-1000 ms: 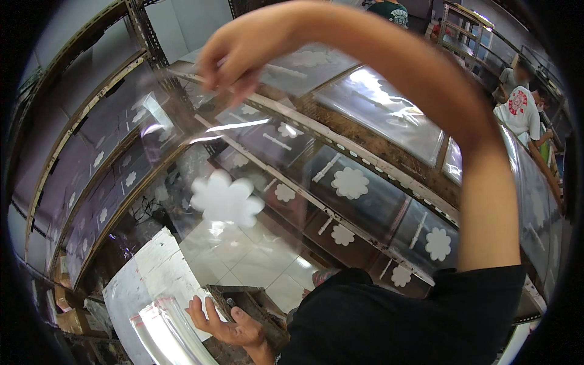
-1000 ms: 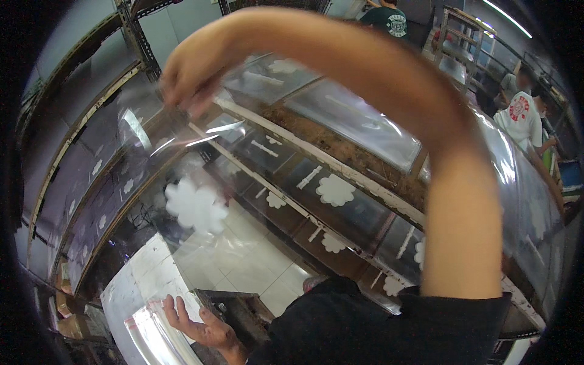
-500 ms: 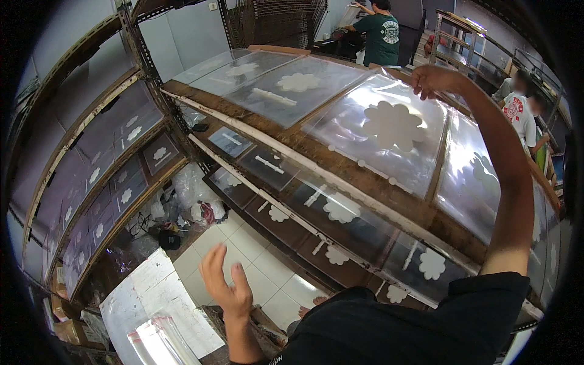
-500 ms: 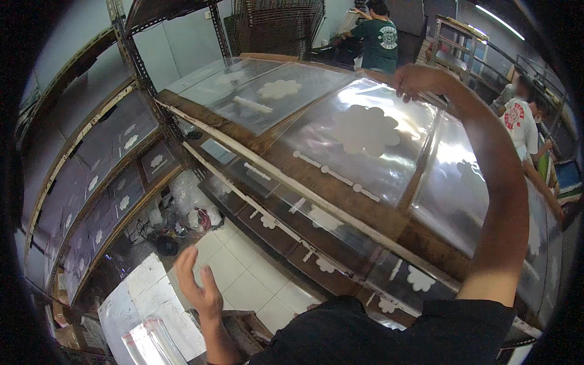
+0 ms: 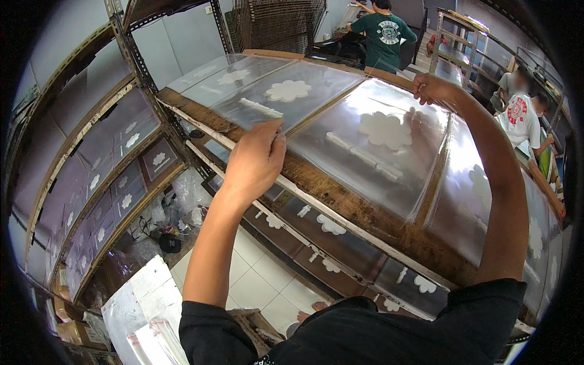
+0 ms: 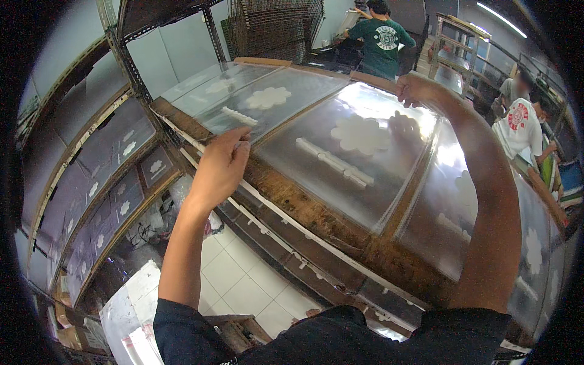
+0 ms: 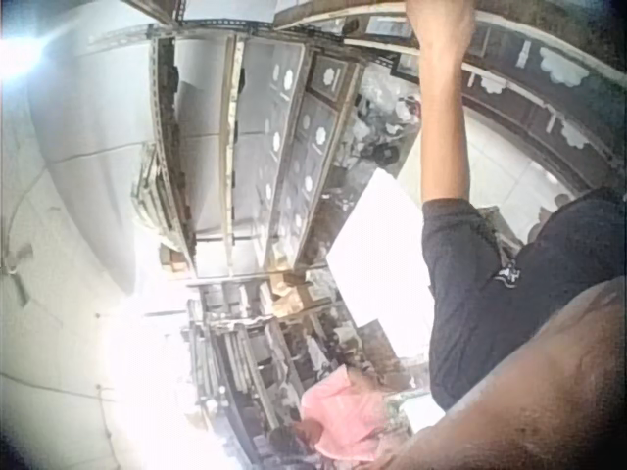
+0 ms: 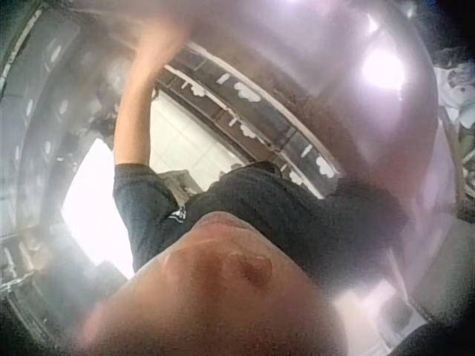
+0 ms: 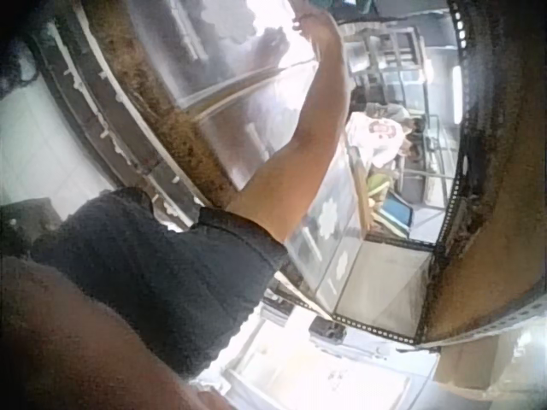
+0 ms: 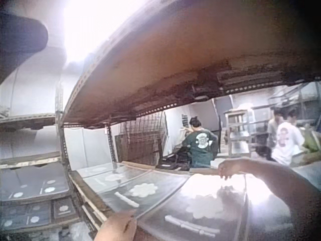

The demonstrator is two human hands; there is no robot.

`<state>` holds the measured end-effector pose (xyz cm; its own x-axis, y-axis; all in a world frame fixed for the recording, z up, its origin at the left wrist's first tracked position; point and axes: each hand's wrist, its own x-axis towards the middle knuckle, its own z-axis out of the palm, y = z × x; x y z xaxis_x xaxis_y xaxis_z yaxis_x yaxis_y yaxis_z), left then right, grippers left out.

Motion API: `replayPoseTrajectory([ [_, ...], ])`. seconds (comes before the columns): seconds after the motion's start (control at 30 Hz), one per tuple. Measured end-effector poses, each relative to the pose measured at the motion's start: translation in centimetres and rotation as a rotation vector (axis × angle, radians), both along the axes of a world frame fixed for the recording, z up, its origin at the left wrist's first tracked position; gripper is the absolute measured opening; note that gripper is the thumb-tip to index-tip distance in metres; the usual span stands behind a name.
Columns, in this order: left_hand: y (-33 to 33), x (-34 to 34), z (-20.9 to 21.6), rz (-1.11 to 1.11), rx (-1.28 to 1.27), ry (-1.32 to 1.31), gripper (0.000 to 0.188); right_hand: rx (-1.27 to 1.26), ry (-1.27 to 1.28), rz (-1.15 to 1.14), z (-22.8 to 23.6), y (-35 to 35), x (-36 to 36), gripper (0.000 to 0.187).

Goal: The person repeatedly picks up white flower-shaped decorations from a table and places them onto a curved display panel. They handle the items one at a time, moving between the table and the panel throughout the clip.

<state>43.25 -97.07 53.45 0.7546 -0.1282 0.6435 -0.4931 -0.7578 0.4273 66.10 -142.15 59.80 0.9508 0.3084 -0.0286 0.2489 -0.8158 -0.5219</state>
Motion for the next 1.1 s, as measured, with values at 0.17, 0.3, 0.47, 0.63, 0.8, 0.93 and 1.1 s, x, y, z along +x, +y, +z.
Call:
replayPoseTrajectory([
  [0.17, -1.0, 1.3, -0.7, 0.001, 0.051, 0.008, 0.033, 0.023, -0.014, 0.022, -0.4, -0.3, 1.1, 0.010],
  [0.3, -1.6, 1.1, -0.8, 0.023, 0.062, 0.028, 0.033, -0.023, -0.019, 0.012, -0.9, -0.9, 2.2, 0.009],
  [0.47, -1.6, 1.2, -1.5, 0.046, 0.033, 0.018, 0.033, -0.077, -0.039, 0.011, -1.6, 0.0, 2.0, 0.011],
  [0.63, -1.9, 1.1, -1.6, 0.072, 0.028, -0.004, 0.031, -0.155, -0.101, 0.046, -2.3, -0.2, 3.0, 0.022],
  [0.8, -1.9, 0.8, -1.7, 0.074, 0.026, -0.025, 0.028, -0.123, -0.136, 0.046, -3.1, -0.3, 4.8, 0.026],
  [0.93, -1.7, 0.6, -2.0, 0.072, 0.038, -0.056, 0.026, -0.143, -0.240, 0.107, -3.7, -0.3, 5.2, 0.027],
  [1.1, -2.3, -0.8, -1.2, 0.143, 0.020, -0.017, 0.026, -0.269, -0.387, 0.144, -3.8, 0.3, 5.2, 0.027],
])
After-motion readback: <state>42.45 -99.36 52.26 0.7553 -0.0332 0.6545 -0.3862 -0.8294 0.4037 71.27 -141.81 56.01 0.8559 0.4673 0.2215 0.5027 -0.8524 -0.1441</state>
